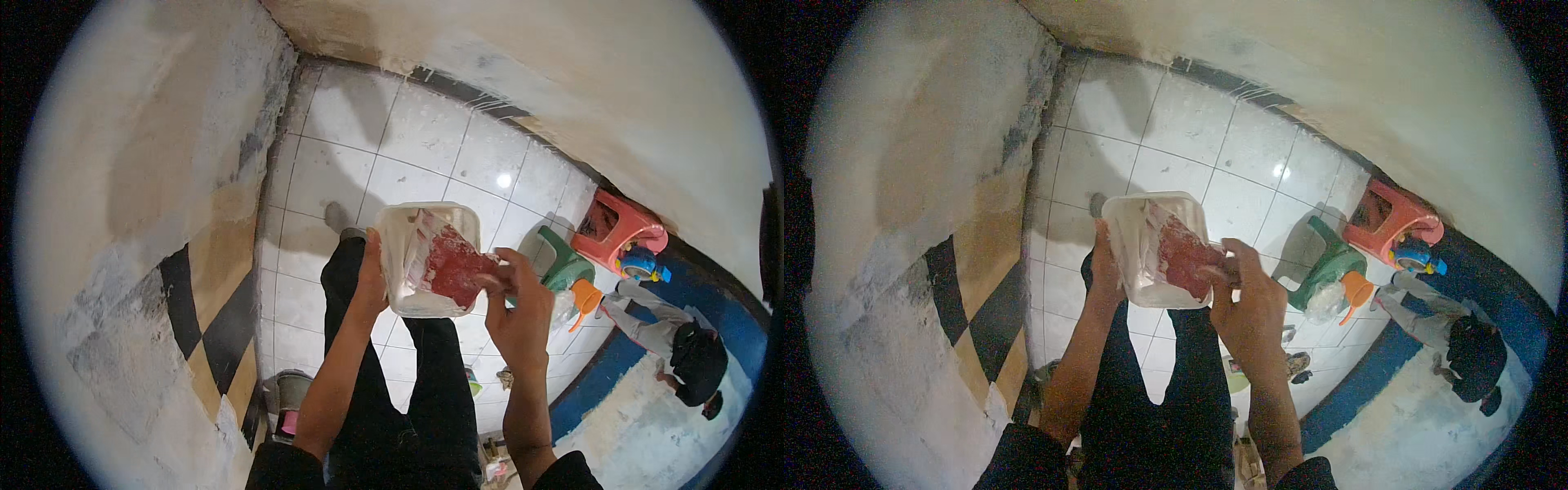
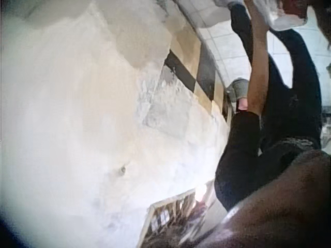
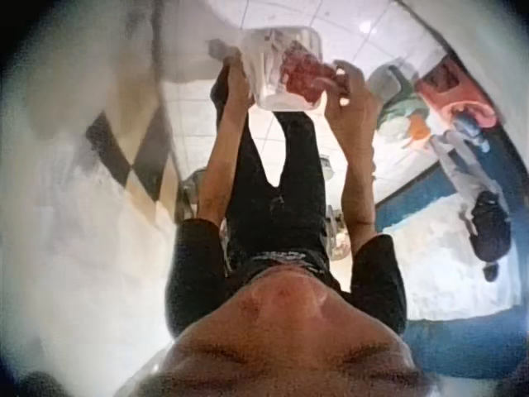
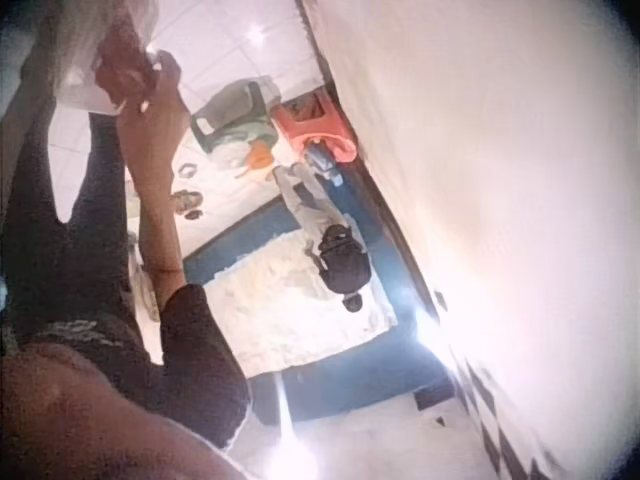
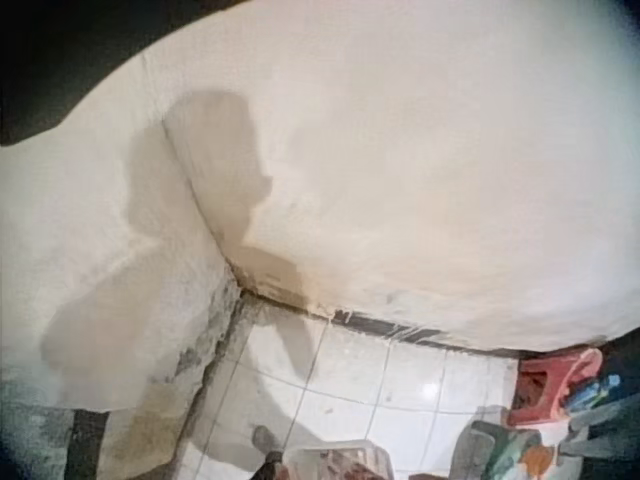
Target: The person applies filler to a wall using a putty knife. They scoop material from a white container, spread it across the wall surface, and periodically dip the tool into a bucket of water.
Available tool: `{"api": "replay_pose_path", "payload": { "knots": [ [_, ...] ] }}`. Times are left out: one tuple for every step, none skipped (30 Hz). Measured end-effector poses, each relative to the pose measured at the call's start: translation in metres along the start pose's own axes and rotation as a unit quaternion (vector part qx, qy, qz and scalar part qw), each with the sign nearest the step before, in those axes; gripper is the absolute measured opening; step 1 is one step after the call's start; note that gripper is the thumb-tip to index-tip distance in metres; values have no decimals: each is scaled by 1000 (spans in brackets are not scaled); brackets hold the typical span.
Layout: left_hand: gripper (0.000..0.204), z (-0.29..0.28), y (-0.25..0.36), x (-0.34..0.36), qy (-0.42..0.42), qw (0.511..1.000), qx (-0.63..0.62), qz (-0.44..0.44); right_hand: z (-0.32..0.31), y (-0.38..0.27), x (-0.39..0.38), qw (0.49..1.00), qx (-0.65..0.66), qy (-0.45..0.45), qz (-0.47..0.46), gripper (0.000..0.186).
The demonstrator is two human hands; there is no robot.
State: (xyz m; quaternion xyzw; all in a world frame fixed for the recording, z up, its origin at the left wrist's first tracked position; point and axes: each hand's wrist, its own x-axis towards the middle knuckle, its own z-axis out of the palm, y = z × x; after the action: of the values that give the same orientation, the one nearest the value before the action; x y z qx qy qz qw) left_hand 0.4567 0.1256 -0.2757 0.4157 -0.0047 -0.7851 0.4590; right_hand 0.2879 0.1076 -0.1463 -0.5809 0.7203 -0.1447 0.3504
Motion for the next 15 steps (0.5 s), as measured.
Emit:
{"api": "replay_pose_path", "payload": {
  "knots": [
    [70,10,-5,-9,-8,1000,-1,8,-14,3,-9,998,10,56,-20,27],
    [69,-6,-23,-16,45,993,-111,0,-28,1,-23,993,19,114,-34,27],
    [69,5,-27,-26,32,993,-118,0,-46,1,-35,984,23,172,-48,26],
    [69,19,-31,-37,18,992,-124,2,-62,-3,-51,968,140,206,29,24],
    [68,39,-39,-50,3,991,-136,4,-85,-7,-67,940,293,175,1,22],
    [68,52,-39,-62,-10,990,-142,7,-103,-18,-82,885,443,139,-29,22],
    [68,66,-38,-74,-19,987,-156,22,-117,-27,-97,806,580,98,-64,24],
    [67,76,-38,-92,-18,984,-171,41,-123,-36,-112,709,692,18,-133,37],
    [67,84,-45,-104,-23,979,-196,51,-127,-44,-134,609,781,-21,-139,41],
    [65,77,-52,-116,-21,991,-118,68,-135,-58,-157,527,838,-61,-130,42],
    [63,80,-46,-141,18,994,-91,64,-144,-76,-181,430,889,-96,-123,45],
    [62,92,-41,-162,51,995,-66,59,-161,-92,-205,375,915,-103,-109,44],
    [61,116,-54,-170,63,996,-57,36,-183,-99,-227,344,928,-96,-103,44],
    [60,125,-52,-184,8,997,-45,55,-186,-106,-245,315,935,-90,-137,48],
    [59,129,-55,-195,15,997,-34,72,-187,-113,-262,286,940,-84,-170,52]
  ]
}}
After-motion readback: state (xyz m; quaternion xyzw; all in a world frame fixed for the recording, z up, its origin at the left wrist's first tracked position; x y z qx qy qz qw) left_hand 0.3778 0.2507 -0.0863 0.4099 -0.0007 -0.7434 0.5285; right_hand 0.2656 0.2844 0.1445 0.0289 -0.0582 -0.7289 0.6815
